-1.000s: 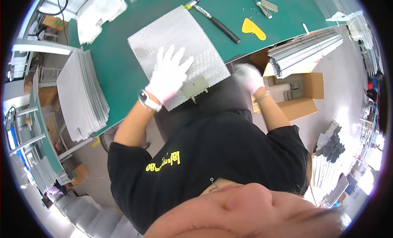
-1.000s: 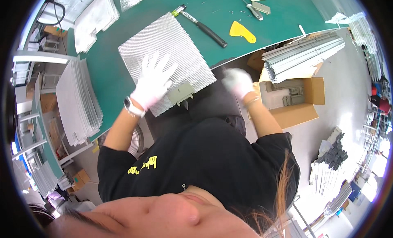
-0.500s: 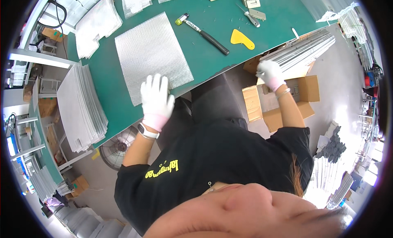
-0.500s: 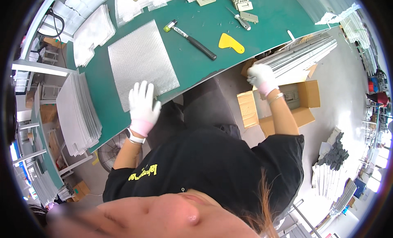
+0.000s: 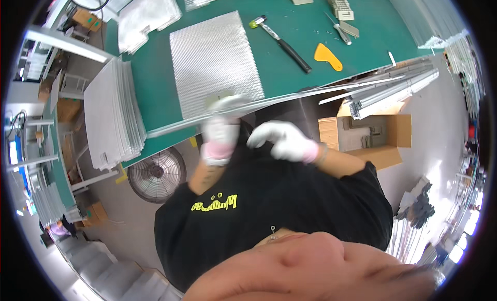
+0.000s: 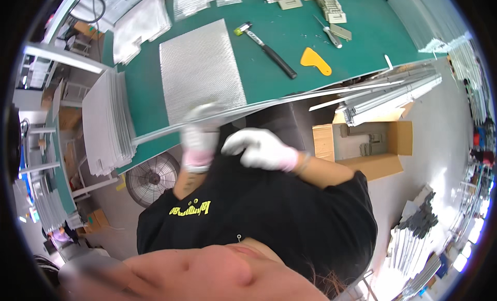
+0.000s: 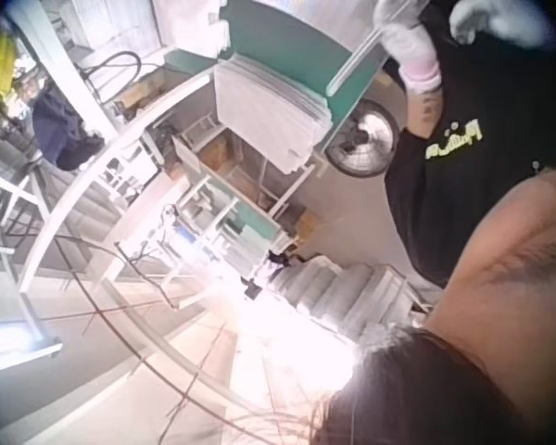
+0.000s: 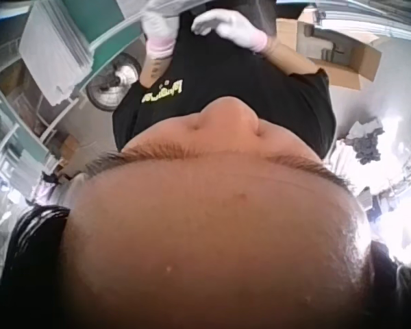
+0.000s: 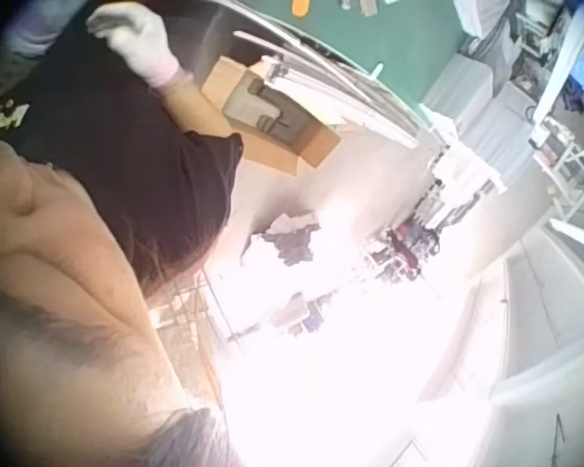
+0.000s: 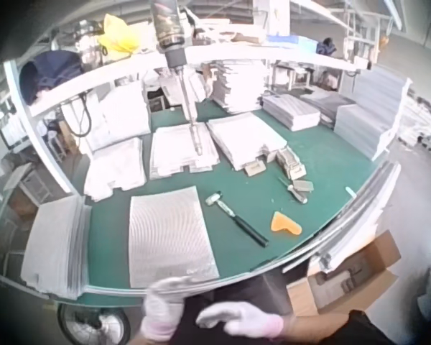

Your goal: The person assembles air filters by placing a mesh sheet on a workbench, inserting a cardboard spacer, and fitting two metal frame rails. They then use a hammer to tap the frame into place and a power drill to secure the assembly. The process is repeated for multiple units.

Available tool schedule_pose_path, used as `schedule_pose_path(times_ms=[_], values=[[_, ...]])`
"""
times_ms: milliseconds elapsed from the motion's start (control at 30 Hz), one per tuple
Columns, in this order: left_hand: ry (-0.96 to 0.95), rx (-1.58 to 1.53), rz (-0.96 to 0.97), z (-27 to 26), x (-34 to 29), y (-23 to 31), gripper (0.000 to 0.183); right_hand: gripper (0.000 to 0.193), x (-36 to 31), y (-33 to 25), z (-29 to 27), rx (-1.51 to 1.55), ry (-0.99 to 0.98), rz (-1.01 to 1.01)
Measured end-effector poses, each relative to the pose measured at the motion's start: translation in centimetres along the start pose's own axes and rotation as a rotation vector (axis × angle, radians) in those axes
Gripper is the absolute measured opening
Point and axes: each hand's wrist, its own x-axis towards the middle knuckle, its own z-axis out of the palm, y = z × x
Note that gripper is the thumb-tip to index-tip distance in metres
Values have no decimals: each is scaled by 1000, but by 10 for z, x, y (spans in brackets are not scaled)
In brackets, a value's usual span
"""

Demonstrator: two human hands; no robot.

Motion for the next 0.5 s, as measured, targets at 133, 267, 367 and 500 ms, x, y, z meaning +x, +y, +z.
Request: schedule_pose_path(times_ms=[133,267,367,500], values=[[78,96,582,-89,-31,139,75,53,-43,23,-71,1243,600,-117],[147,619,325,-118,-80,191,86,45,-112,3,-171,816,756,-520],[377,706,-129,-85,-77,147,84,36,-96,-49,-220,727,1032,-789],[75,602,-261,-72,-56,57,66,20,1,-69,-214,592,721,-632]])
